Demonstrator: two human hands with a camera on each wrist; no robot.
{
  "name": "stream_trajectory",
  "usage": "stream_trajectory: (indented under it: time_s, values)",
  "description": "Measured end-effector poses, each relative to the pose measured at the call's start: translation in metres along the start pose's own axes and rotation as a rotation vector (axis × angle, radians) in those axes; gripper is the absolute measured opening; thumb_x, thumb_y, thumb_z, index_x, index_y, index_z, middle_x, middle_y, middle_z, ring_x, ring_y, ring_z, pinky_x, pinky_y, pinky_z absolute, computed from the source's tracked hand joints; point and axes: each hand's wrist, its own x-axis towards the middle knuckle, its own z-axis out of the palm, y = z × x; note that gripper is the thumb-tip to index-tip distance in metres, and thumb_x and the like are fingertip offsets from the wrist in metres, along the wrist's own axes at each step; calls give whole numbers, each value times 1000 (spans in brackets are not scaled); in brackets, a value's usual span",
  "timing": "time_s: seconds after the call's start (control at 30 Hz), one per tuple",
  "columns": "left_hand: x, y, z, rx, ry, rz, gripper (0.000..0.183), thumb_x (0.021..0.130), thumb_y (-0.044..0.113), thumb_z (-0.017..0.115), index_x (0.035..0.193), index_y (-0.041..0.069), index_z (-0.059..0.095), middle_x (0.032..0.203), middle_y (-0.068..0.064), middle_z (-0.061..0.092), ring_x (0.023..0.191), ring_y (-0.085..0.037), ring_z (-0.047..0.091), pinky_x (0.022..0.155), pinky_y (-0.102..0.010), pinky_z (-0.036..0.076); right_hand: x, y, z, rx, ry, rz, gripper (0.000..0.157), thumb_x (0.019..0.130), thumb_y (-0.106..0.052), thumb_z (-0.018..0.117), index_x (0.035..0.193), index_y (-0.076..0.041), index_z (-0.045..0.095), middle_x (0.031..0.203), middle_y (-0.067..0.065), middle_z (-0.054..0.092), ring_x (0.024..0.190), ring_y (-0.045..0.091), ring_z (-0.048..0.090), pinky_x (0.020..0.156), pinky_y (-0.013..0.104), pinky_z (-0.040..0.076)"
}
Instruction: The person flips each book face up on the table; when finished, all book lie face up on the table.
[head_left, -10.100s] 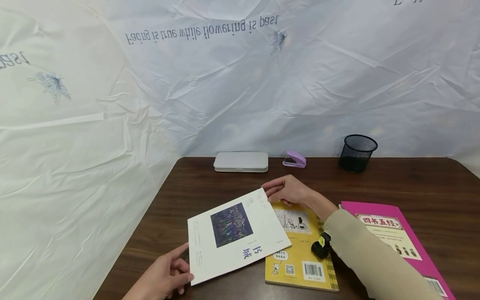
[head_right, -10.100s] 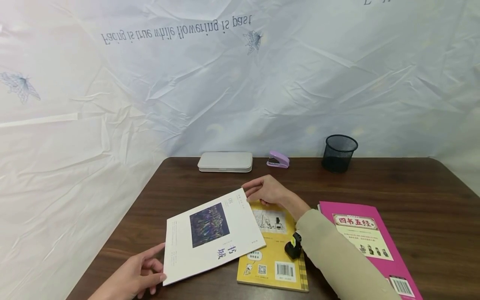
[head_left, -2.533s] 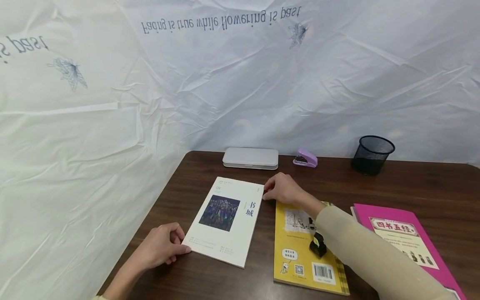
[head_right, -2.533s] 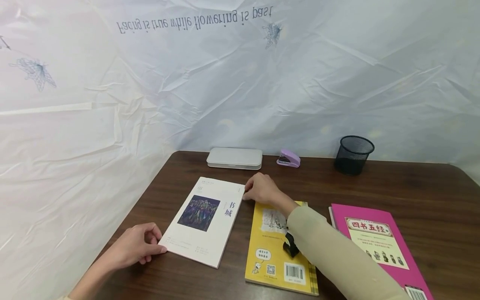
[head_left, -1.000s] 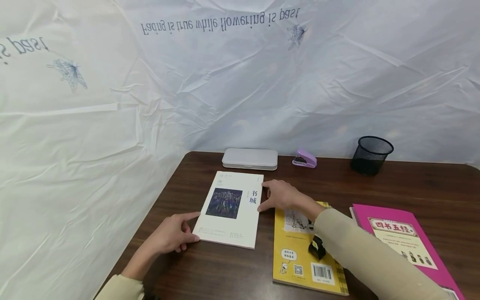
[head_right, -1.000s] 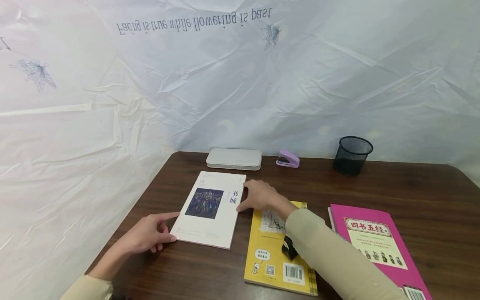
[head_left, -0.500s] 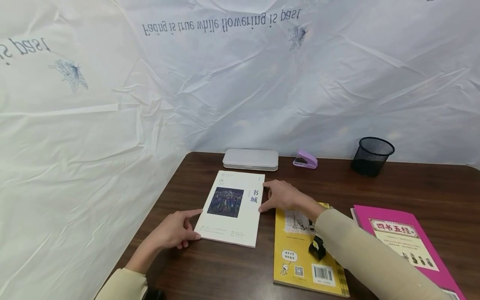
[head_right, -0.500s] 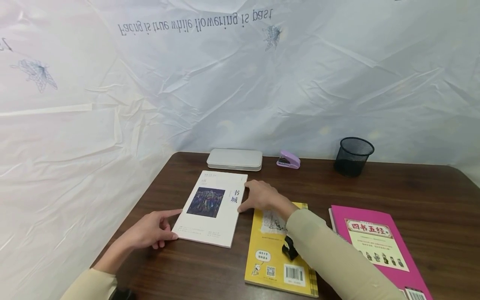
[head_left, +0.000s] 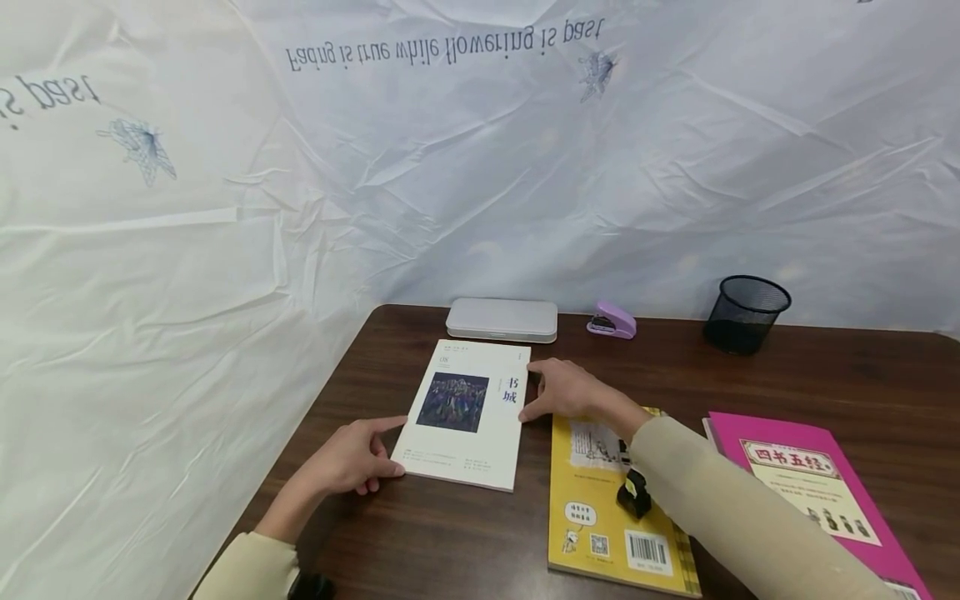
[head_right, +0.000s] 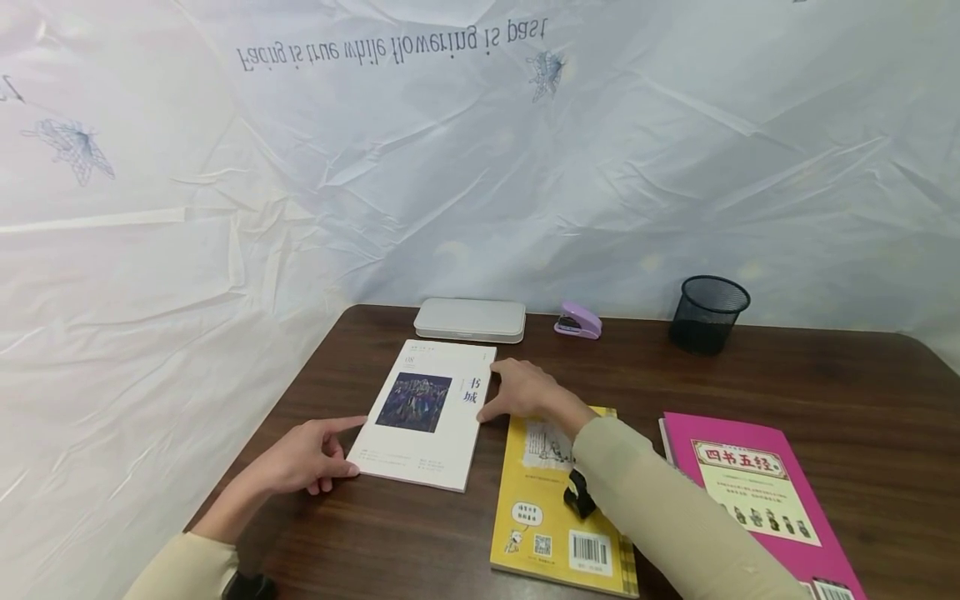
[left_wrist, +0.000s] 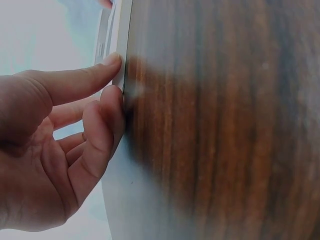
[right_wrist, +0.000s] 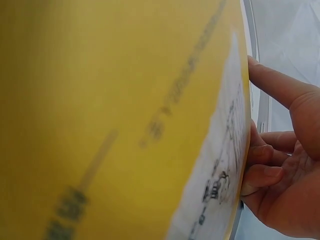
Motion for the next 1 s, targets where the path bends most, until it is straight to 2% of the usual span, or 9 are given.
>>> stream_trajectory:
  time_s: [0.2, 0.73, 0.87, 1.0]
  values:
    - [0, 2, 0, 5, 0, -15, 72, 84, 6, 88, 151, 10, 59, 70, -8, 62, 49, -18, 61, 46, -31, 52, -1, 1, 0, 9, -5, -4, 97, 83, -35, 92, 160, -2, 43, 96, 6, 67, 84, 20, 59, 74, 33, 48]
    - [-1, 3, 1, 5, 2, 0, 73, 85, 7, 87, 152, 9, 58, 70, -8, 60, 49, -18, 60, 46, -32, 52, -3, -2, -5, 20, -20, -4, 95, 84, -33, 91, 160, -1, 43, 94, 6, 67, 83, 21, 59, 74, 32, 48]
    - [-2, 4, 0, 9, -4, 3, 74, 85, 8, 88, 152, 9, 57, 71, -7, 61, 50, -18, 61, 47, -32, 53, -4, -2, -13, 22, -23, -36, 89, 87, -32, 88, 158, -1, 45, 94, 6, 66, 82, 19, 59, 74, 31, 47]
    - [-4, 10, -6, 44, 16, 23, 76, 85, 9, 88, 153, 6, 55, 72, -5, 62, 52, -18, 60, 48, -32, 52, -11, -4, -34, 55, 0, -86, 80, 89, -31, 86, 155, -2, 51, 88, 5, 65, 73, 17, 55, 67, 30, 45]
